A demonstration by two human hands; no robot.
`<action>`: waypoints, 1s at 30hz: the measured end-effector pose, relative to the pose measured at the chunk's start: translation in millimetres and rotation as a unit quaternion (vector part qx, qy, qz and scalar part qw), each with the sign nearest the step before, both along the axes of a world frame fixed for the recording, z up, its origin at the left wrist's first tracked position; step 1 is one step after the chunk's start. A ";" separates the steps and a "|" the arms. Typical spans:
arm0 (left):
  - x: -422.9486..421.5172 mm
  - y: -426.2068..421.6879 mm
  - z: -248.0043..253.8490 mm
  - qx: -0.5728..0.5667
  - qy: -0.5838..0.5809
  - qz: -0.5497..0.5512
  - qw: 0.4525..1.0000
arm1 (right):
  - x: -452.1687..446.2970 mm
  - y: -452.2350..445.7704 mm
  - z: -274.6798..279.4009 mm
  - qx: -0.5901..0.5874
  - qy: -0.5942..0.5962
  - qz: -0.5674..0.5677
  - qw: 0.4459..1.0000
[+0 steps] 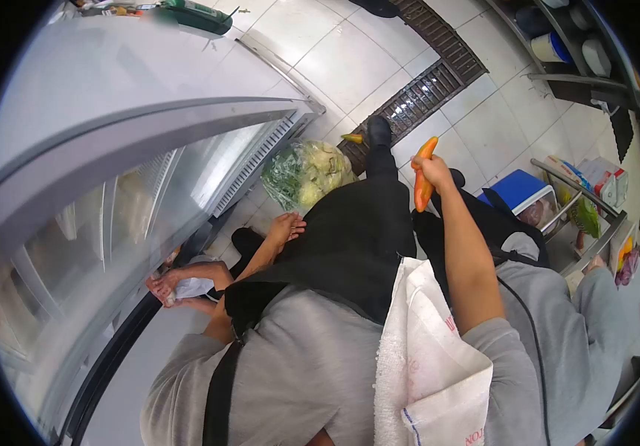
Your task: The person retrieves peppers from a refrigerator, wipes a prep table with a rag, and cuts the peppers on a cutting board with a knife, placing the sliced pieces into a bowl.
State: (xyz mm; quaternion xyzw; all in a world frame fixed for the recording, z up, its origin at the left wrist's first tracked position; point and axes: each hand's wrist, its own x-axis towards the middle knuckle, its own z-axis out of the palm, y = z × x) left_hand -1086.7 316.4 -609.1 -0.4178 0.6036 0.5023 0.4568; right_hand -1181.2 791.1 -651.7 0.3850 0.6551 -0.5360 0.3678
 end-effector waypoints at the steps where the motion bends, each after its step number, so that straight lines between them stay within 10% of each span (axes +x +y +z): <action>1: -6.9 10.8 2.6 0.003 0.010 -0.006 1.000 | 5.6 3.8 -9.0 -0.018 -0.024 -0.013 0.999; 8: -95.1 94.8 -53.8 0.058 0.144 -0.189 0.970 | -2.7 0.0 -15.2 0.087 0.017 0.072 0.993; 12: -131.0 132.2 -173.3 0.040 0.189 -0.295 0.936 | -6.8 -5.8 -55.1 0.109 0.026 0.055 0.992; 15: -122.6 155.6 -358.5 0.003 0.215 -0.304 0.928 | -4.3 -0.6 -128.0 0.113 0.041 -0.014 0.993; 17: -141.8 176.8 -378.0 -0.041 0.200 -0.348 0.915 | -5.8 0.0 -152.5 0.088 0.023 -0.088 0.992; 25: -153.5 209.0 -520.6 -0.191 0.197 -0.564 0.779 | 16.3 26.7 -262.5 0.000 0.053 -0.390 0.919; 30: -120.0 188.1 -614.0 -0.233 0.253 -0.720 0.603 | 19.4 46.2 -293.6 0.044 0.074 -0.370 0.925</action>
